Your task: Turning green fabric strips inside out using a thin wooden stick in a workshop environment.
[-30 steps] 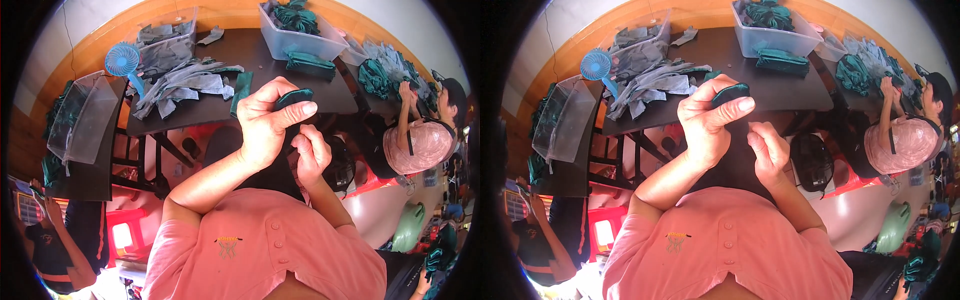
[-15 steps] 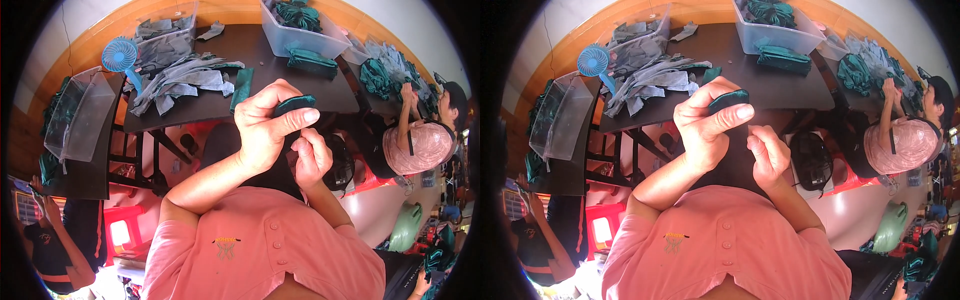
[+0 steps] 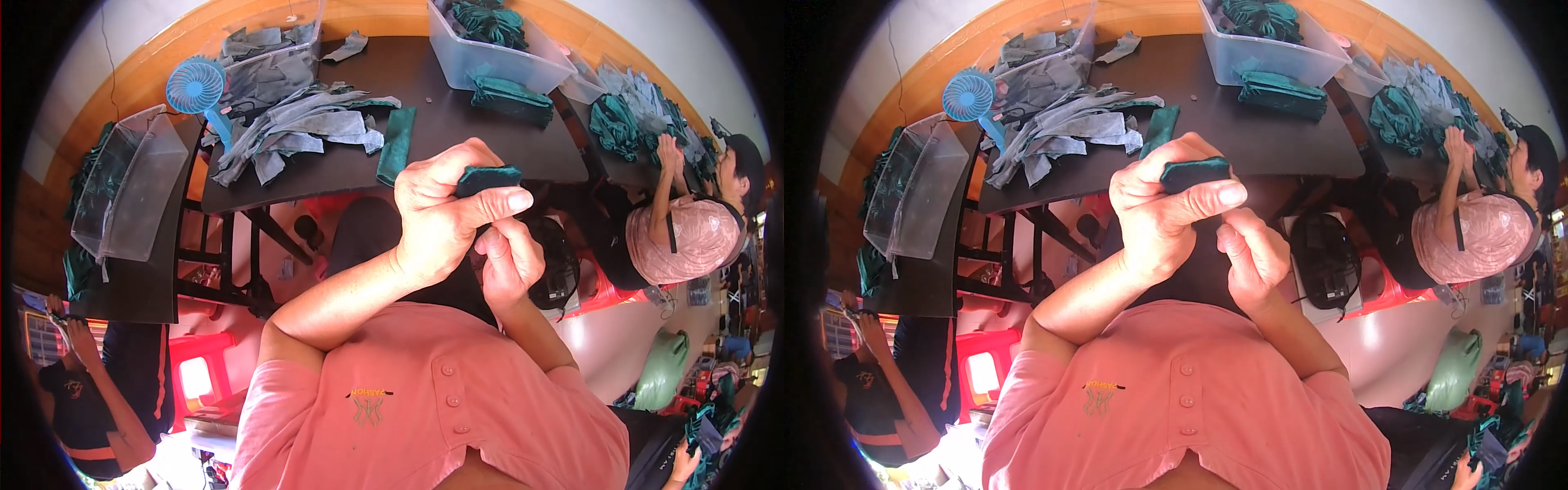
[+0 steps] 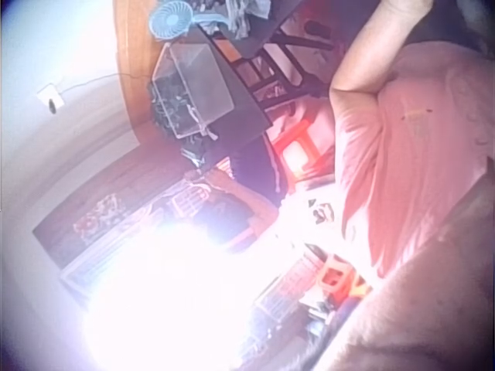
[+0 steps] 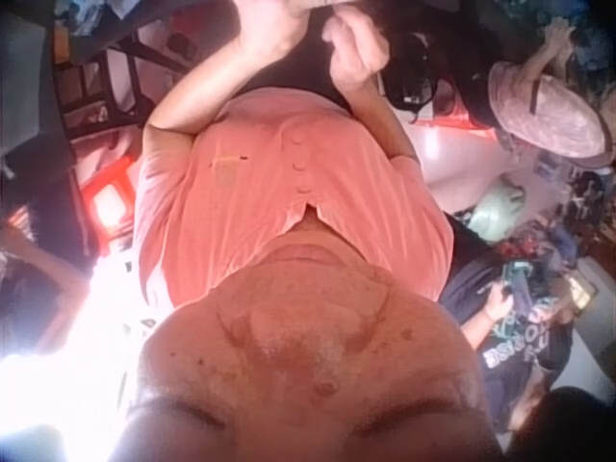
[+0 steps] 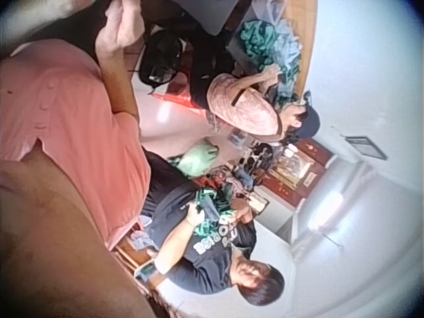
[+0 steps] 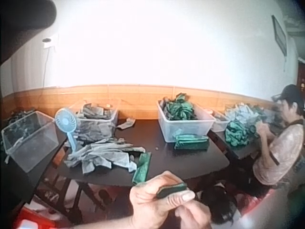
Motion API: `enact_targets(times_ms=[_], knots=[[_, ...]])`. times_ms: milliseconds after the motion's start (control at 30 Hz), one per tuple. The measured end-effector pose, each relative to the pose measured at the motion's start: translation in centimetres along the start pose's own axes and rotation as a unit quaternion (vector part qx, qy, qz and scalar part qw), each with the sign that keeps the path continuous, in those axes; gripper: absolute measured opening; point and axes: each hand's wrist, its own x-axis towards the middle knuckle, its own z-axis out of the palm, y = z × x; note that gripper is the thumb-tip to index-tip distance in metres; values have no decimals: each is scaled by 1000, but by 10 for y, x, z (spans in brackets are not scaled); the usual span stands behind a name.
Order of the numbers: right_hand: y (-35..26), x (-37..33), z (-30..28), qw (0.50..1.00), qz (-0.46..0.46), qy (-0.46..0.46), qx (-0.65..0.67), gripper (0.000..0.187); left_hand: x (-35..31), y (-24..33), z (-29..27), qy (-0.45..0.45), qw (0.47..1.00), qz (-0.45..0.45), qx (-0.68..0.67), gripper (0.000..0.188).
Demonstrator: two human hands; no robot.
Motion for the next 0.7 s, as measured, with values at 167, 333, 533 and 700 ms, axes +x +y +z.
enact_targets(times_ms=[167, 333, 533, 700], knots=[[0, 0, -1, 998, -14, -44, -36, 15, -2, 0, -2, -24, 999, -3, -29, 15], [-2, 0, 1, 1000, 20, -2, -11, 11, -5, 5, 1, 36, 997, 39, -52, 22], [0, -7, -2, 1000, 28, -2, -4, 11, -2, 3, -7, 18, 998, 58, 17, 16], [-3, -8, -6, 999, 23, -11, -22, 10, -3, 1, -4, 2, 999, 46, 15, 14]])
